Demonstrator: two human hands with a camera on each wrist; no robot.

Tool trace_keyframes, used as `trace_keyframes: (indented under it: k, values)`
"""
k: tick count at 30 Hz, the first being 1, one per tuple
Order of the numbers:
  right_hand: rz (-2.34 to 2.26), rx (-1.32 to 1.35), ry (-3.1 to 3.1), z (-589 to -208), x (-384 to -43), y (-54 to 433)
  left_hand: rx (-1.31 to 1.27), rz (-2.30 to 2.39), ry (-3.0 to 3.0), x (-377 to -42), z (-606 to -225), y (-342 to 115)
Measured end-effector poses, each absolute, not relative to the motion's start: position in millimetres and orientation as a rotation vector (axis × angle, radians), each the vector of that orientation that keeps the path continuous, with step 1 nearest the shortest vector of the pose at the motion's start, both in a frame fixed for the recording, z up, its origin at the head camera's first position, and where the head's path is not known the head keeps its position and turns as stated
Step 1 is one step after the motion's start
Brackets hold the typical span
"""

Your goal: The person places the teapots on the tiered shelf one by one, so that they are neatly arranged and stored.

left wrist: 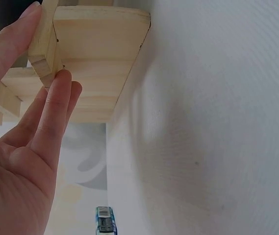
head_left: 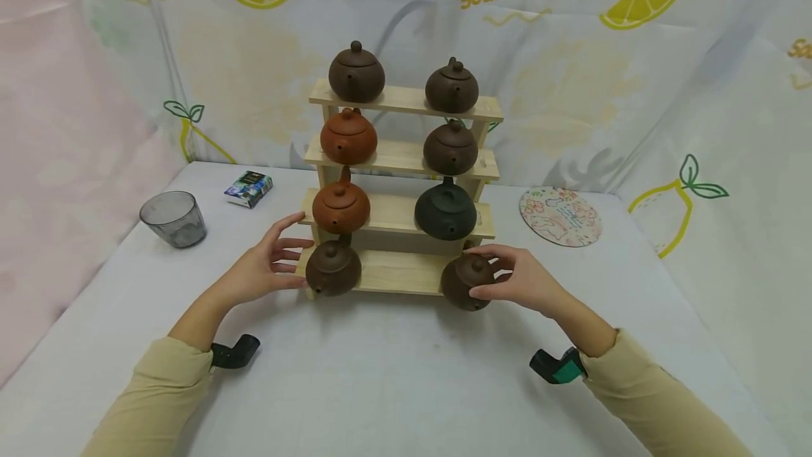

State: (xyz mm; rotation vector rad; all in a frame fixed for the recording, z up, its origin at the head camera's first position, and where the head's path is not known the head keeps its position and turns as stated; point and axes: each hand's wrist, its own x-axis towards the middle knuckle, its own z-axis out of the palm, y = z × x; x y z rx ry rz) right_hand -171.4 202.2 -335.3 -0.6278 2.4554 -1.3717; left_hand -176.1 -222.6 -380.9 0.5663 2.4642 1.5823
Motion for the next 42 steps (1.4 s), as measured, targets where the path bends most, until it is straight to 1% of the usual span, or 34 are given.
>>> trace_keyframes:
  k: [10,18,26,32,42]
  values:
    - [-1.429,-0.663,2.449,-341.9,-177.2,179.6,0.575,1.588,2.455,-177.4,-378.8,-219.9]
    - [-1.487,-0.612,2.415,-345.3,-180.2,176.9,0.589,1.586,2.459,-178.2,-378.6,-219.7]
    - [-1.578,-0.675,2.290,-348.8,-180.5,187.5,0.609,1.582,2.467,-179.4,-379.0,-220.4]
    - [-1.627,-0.728,2.290,-343.8,-177.5,200.0,0.602,1.580,2.466,-178.1,-379.3,-221.5]
    - [-1.635,-0.587,2.398,-335.8,-171.7,231.2,0.587,1.591,2.457,-176.8,-381.4,-222.8]
